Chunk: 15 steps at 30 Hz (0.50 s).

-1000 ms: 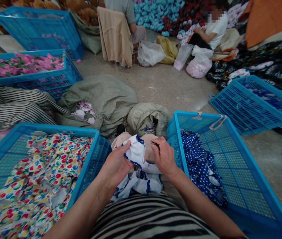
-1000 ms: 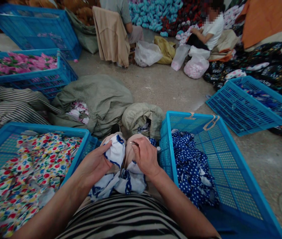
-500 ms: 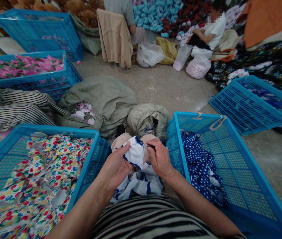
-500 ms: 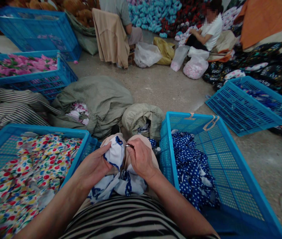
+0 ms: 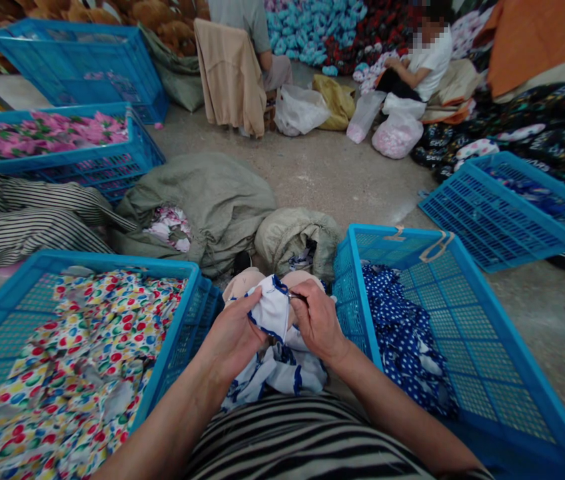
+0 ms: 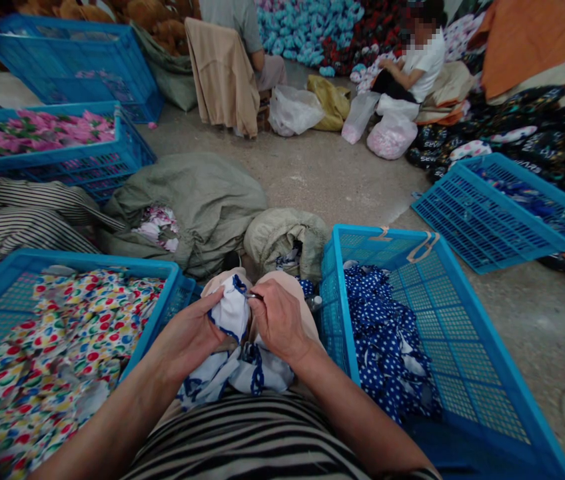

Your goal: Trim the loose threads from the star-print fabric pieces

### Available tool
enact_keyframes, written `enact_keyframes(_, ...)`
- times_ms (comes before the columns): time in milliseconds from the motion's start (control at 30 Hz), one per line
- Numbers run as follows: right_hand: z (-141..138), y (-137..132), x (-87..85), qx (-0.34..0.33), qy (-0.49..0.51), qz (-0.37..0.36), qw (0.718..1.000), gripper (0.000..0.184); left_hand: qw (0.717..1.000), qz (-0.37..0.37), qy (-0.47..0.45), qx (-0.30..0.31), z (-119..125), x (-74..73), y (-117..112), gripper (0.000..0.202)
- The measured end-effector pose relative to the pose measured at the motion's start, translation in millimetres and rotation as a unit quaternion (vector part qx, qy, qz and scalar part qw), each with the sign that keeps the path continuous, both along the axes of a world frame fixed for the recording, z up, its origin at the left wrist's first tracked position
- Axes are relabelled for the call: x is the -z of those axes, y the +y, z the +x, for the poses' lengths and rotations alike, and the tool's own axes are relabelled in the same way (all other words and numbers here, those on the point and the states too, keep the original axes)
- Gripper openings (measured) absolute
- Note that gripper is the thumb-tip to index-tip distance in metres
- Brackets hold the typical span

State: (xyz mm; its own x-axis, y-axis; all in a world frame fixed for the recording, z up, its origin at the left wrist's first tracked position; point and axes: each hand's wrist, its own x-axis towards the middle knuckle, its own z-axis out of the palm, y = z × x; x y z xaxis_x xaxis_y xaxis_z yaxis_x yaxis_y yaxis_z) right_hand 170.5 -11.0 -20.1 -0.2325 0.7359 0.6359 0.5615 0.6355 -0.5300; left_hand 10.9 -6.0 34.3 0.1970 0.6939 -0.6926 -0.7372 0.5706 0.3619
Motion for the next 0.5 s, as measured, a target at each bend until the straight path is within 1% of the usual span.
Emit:
enact_keyframes(200,1.7,-0.2,2.8,0.011,0.008,-0.012,1.000,0.010,1.000,0.002,0.002,0.003,-2.1,1.5,-1.2,0.023)
enact_keyframes(300,4.9,-1.3,7.3,0.024,-0.001,0.001,1.000,0.012,1.000,0.007,-0.005,-0.001,-3.8,2.4,-1.4,0.024)
enact_keyframes(400,6.1,-3.0,9.8,0.015,-0.015,0.010,1.000,0.015,1.000,0.008,-0.007,-0.008,-3.2,2.1,-0.8,0.026)
enact_keyframes(500,4.4,-3.5,8.4,0.010,-0.015,0.010,1.000,0.016,1.000,0.007,-0.002,-0.009,-1.1,1.3,-0.3,0.026)
